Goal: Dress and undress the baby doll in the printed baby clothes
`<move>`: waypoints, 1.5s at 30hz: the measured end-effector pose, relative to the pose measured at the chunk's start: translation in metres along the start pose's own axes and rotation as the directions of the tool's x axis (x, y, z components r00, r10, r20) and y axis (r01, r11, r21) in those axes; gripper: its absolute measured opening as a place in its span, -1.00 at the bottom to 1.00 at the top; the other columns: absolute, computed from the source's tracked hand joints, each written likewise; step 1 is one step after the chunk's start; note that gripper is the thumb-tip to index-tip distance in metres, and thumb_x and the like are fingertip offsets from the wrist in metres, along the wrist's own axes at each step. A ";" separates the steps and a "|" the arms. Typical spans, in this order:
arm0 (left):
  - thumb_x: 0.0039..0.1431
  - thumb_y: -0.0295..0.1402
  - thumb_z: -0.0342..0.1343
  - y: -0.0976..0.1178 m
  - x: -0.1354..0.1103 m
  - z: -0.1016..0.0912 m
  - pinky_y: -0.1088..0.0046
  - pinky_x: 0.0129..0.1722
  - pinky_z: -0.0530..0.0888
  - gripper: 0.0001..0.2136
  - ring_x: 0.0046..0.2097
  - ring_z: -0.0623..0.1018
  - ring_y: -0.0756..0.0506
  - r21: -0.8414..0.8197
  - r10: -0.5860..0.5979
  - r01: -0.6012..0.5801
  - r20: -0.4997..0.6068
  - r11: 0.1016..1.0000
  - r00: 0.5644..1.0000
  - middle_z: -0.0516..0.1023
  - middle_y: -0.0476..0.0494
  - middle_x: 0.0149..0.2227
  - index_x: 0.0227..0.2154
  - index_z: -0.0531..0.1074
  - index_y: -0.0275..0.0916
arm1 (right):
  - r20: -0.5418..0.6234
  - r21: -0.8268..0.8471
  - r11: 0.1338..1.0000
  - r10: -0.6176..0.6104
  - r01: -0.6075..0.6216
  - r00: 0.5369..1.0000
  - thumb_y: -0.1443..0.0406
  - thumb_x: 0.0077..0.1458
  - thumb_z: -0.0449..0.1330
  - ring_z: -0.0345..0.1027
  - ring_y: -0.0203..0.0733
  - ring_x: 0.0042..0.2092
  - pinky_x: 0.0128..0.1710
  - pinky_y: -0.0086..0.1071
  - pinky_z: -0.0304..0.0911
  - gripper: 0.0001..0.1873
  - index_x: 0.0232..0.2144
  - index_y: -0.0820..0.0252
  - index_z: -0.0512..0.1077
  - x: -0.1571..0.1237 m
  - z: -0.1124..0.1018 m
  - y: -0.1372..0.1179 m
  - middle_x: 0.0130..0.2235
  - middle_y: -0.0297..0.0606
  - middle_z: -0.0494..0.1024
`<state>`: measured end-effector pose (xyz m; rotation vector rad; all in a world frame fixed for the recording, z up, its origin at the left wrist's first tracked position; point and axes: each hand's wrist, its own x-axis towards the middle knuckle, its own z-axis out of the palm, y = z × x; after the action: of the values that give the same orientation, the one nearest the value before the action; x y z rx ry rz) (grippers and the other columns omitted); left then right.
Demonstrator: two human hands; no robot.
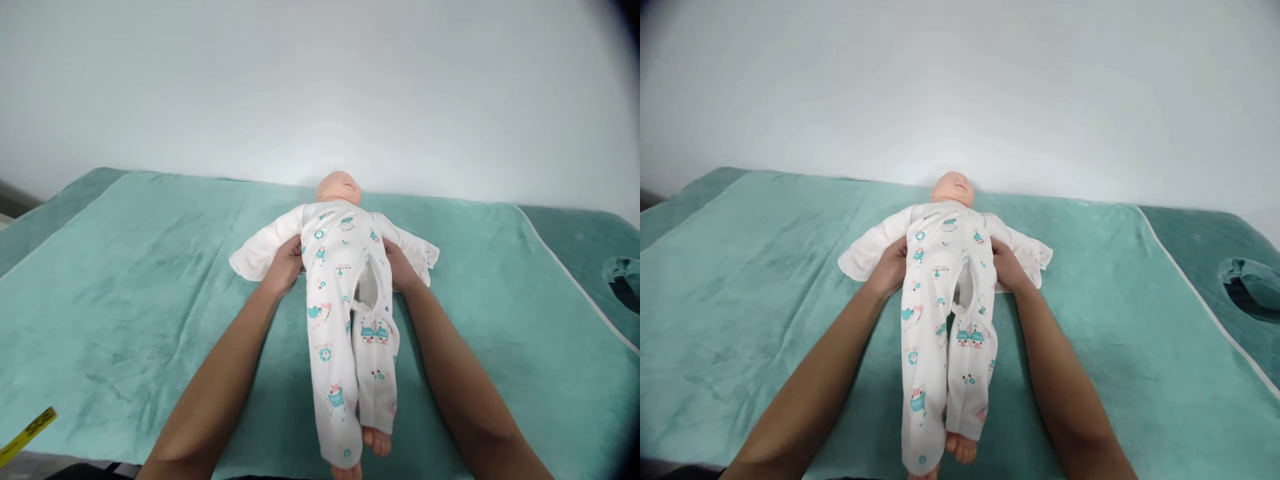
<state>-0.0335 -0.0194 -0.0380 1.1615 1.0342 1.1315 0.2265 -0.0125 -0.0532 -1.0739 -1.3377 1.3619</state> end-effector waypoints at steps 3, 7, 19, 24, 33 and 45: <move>-0.12 -0.46 0.30 0.000 0.000 -0.008 0.35 -0.24 0.54 -0.54 -0.21 0.61 -0.15 0.032 0.032 -0.036 0.100 0.999 0.995 0.67 -0.11 -0.20 -0.06 0.52 -0.26 | 0.059 -0.029 0.999 0.026 -0.025 0.998 0.29 -0.05 0.35 0.52 0.02 -0.06 0.05 -0.10 0.38 -0.61 -0.10 0.12 0.62 -0.002 -0.003 -0.004 -0.11 -0.29 0.68; -0.09 -0.43 0.34 -0.004 0.002 -0.016 0.25 -0.10 0.57 -0.51 -0.09 0.61 -0.22 0.114 0.085 -0.101 0.136 0.988 0.987 0.66 -0.18 -0.07 0.00 0.52 -0.27 | 0.103 -0.196 0.981 0.017 0.004 0.995 0.29 -0.03 0.32 0.50 0.05 -0.01 0.05 -0.10 0.37 -0.66 -0.14 0.15 0.63 -0.005 -0.004 -0.012 -0.11 -0.27 0.69; 0.05 -0.32 0.28 -0.004 0.004 -0.006 0.32 -0.11 0.50 -0.73 -0.14 0.56 -0.15 0.294 0.251 -0.221 -0.065 0.930 0.966 0.64 -0.08 -0.18 -0.16 0.57 -0.26 | 0.095 -0.547 0.829 -0.072 0.112 0.993 0.32 0.04 0.19 0.48 0.15 -0.03 0.00 -0.06 0.37 -0.80 -0.33 0.24 0.61 0.000 0.001 -0.012 -0.21 -0.15 0.69; 0.04 -0.37 0.22 -0.015 0.009 -0.002 0.39 -0.23 0.47 -0.85 -0.27 0.51 -0.07 0.155 0.174 -0.151 -0.152 0.976 0.973 0.60 -0.01 -0.30 -0.30 0.52 -0.25 | 0.009 -0.631 0.770 -0.123 0.101 0.992 0.28 0.05 0.17 0.47 0.17 -0.07 -0.03 -0.04 0.36 -0.80 -0.39 0.27 0.57 0.006 0.005 -0.005 -0.21 -0.05 0.67; 0.10 -0.38 0.18 0.000 0.000 0.005 0.31 -0.06 0.45 -0.79 -0.10 0.50 -0.14 0.492 0.322 -0.176 -0.230 0.853 0.919 0.58 -0.10 -0.13 -0.17 0.44 -0.21 | -0.198 -0.447 0.894 -0.085 -0.013 0.977 0.21 0.09 0.16 0.46 0.10 -0.03 -0.04 -0.13 0.36 -0.68 -0.15 0.22 0.57 0.005 0.012 0.000 -0.14 -0.17 0.67; 0.28 -0.30 0.04 -0.020 -0.046 -0.011 0.01 0.32 0.23 -0.54 0.39 0.20 -0.35 0.871 0.289 -0.263 0.148 0.415 0.946 0.40 -0.27 0.27 0.23 0.33 -0.20 | 0.216 -0.858 0.412 -0.252 0.306 0.943 0.33 0.13 0.18 0.26 0.13 0.17 0.19 -0.05 0.19 -0.71 -0.13 0.18 0.62 -0.076 0.011 0.009 0.07 -0.03 0.53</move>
<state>-0.0486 -0.0646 -0.0578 2.2453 1.5753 0.8042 0.2305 -0.0892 -0.0630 -1.3638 -2.2637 0.3277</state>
